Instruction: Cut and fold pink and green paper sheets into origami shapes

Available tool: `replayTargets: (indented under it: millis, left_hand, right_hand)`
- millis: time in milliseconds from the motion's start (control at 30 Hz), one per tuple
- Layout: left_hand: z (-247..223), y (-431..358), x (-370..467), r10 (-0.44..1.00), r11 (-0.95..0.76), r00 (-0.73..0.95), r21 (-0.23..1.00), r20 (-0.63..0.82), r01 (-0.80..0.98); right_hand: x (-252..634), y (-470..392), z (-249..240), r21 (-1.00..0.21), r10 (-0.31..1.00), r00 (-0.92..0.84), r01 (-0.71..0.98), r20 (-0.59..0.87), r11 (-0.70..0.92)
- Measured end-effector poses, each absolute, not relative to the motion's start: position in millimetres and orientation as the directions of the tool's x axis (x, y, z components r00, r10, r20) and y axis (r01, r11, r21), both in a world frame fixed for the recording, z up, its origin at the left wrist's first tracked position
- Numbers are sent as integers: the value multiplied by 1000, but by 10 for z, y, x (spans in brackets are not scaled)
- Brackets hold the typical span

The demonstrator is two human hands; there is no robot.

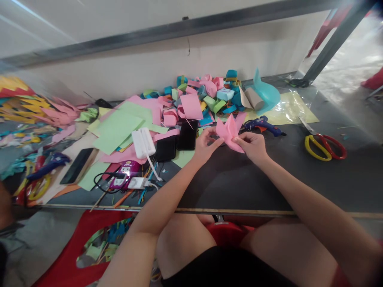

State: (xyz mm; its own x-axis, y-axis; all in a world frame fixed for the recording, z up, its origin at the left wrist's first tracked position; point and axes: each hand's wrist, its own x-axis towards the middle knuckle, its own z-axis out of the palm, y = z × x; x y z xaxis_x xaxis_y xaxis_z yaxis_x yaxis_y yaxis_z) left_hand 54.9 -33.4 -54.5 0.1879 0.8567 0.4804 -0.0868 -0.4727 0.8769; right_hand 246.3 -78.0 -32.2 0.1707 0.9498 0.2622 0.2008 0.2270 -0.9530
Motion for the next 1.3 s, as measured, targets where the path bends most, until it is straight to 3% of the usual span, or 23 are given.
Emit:
replayTargets:
  millis: [167, 300, 433, 700, 900, 1100, 1233, 1300]
  left_hand:
    - [-376, -349, 419, 806, -514, 281, 851, 522, -106]
    - [-346, -363, 449, 771, -572, 417, 812, 482, 118]
    - [-440, -396, 544, 784, -583, 446, 757, 431, 294]
    - [-465, -404, 501, 642, -730, 515, 659, 568, 183]
    - [-586, -388, 552, 579, -769, 612, 610, 539, 190]
    - [-500, -382, 538, 670, -722, 461, 656, 583, 220]
    - [-481, -285, 472, 821, -570, 187, 793, 540, 215]
    - [-512, -224, 451, 875, -483, 41, 863, 482, 147]
  right_hand:
    - [2478, -760, -296, -960, 937, 229, 152, 265, 234]
    - [2489, -751, -305, -959, 937, 226, 162, 266, 233]
    - [2477, -768, -295, -965, 963, 108, 119, 249, 236]
    - [2463, -786, -265, -971, 971, 18, 15, 238, 238]
    - [2464, -802, -303, -976, 975, -53, 31, 214, 216]
    - [2482, -796, -352, -967, 970, -1, 78, 245, 244]
    - [2535, -774, -336, -961, 958, 113, 112, 264, 251]
    - [2560, -773, -303, -954, 954, 70, 106, 290, 282]
